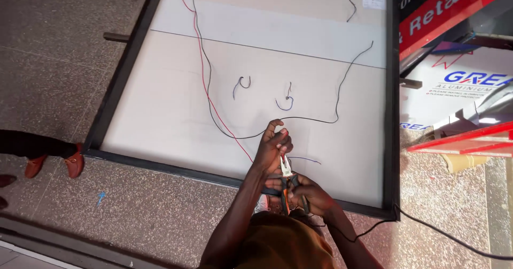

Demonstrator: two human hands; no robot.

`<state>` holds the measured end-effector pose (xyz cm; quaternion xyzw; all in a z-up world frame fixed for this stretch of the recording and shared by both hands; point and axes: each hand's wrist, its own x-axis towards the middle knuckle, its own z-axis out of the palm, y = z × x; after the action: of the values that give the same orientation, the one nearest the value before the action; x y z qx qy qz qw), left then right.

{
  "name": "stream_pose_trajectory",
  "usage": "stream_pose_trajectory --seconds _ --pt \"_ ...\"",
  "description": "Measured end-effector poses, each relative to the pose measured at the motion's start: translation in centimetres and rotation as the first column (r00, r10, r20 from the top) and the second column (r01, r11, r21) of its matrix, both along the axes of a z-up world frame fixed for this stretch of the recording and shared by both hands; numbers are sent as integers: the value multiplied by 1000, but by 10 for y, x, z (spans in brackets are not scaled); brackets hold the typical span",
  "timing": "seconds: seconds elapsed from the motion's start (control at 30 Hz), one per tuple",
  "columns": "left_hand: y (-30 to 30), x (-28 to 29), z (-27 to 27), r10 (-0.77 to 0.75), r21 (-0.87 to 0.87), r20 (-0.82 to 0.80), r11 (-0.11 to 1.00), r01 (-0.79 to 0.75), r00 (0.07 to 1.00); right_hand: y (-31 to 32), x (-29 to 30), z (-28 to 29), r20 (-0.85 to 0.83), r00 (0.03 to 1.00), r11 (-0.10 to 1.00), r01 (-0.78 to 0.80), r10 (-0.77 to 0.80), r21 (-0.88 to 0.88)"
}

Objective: Stripping insulation from electrical wires and connecting them during sign assembly

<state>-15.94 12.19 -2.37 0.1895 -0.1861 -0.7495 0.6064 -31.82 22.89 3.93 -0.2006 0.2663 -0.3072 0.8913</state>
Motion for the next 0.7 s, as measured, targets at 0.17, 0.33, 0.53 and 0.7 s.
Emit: stream_pose_trajectory --seconds 0.17,0.33,0.53,0.7 --pt "-14 28 3 31 19 -44 999 -30 999 9 -31 -40 151 983 966 -60 101 -253" --pt "-13 46 46 17 -115 205 993 7 979 -21 -86 -16 -310 951 974 -55 -17 -220" --pt "20 -27 40 -271 -7 463 951 309 844 -76 -139 -120 -784 8 649 -556 -621 -520" --pt "17 -80 6 -292 -1 554 936 351 780 -61 -108 -31 -373 798 760 156 -474 -631"
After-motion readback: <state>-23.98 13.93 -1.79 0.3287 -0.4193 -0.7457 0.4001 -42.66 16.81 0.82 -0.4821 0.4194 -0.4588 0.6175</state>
